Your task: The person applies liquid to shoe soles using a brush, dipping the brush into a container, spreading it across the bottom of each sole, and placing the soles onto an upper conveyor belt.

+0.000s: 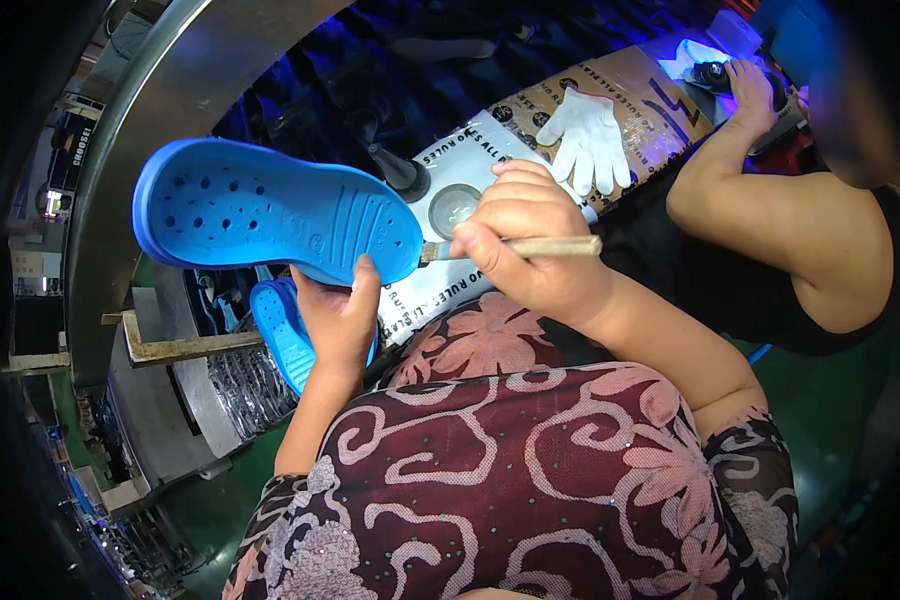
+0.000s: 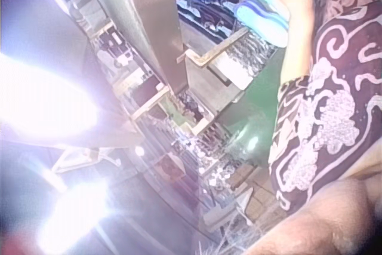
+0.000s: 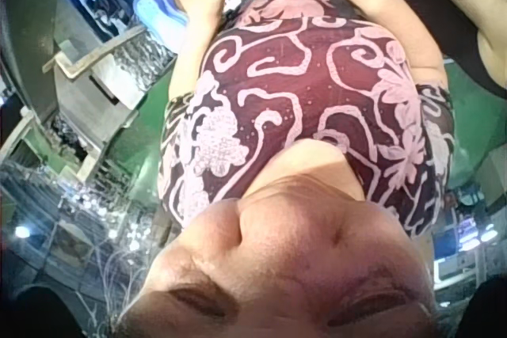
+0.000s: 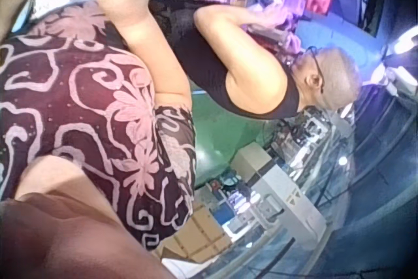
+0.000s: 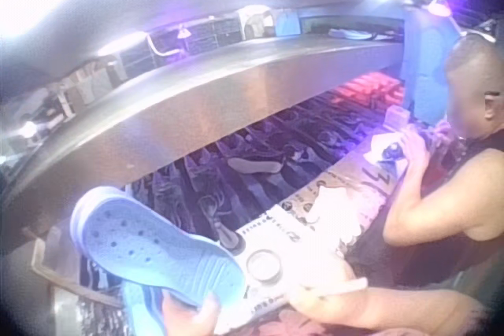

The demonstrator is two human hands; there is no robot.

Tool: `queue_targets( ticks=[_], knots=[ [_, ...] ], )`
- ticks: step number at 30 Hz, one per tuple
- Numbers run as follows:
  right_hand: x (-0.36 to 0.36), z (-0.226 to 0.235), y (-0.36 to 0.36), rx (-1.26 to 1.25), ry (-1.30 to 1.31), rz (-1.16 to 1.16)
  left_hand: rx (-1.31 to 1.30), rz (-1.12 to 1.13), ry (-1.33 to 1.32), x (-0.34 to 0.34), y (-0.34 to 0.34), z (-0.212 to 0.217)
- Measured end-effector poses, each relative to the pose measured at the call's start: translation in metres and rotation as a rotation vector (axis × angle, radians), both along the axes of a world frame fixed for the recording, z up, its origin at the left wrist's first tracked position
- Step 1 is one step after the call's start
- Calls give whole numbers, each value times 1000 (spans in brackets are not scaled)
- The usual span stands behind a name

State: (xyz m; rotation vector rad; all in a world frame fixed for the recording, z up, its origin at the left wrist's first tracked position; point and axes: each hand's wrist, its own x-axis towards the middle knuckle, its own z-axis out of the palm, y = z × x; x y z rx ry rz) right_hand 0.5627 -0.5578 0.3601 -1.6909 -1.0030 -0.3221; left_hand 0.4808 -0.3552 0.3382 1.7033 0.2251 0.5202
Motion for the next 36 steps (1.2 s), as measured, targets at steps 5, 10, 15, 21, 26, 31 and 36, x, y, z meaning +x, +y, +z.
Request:
queue_targets(
  ticks=[5, 10, 15, 21, 26, 31, 36],
  knots=[
    [-5, -3, 5, -84, -66, -46, 102, -38, -98, 4, -6, 5],
    [-3, -1, 2, -164, -132, -102, 151, -51, -138, 2, 3, -2],
    [-3, -3, 6, -82, -70, -35, 173, -21, -131, 3, 2, -2],
    [-2, -3, 7, -195, -107, -68, 235, -41, -218, 4, 6, -11],
    [-3, -5, 11, -134, -112, -56, 235, -112, -220, 3, 6, -17],
    [-1, -9, 4, -150, -59, -47, 217, -139, -171, 4, 6, -17],
    [-2, -8, 11, -94, -79, -52, 185, -140, -233, 7, 3, -16]
  ],
)
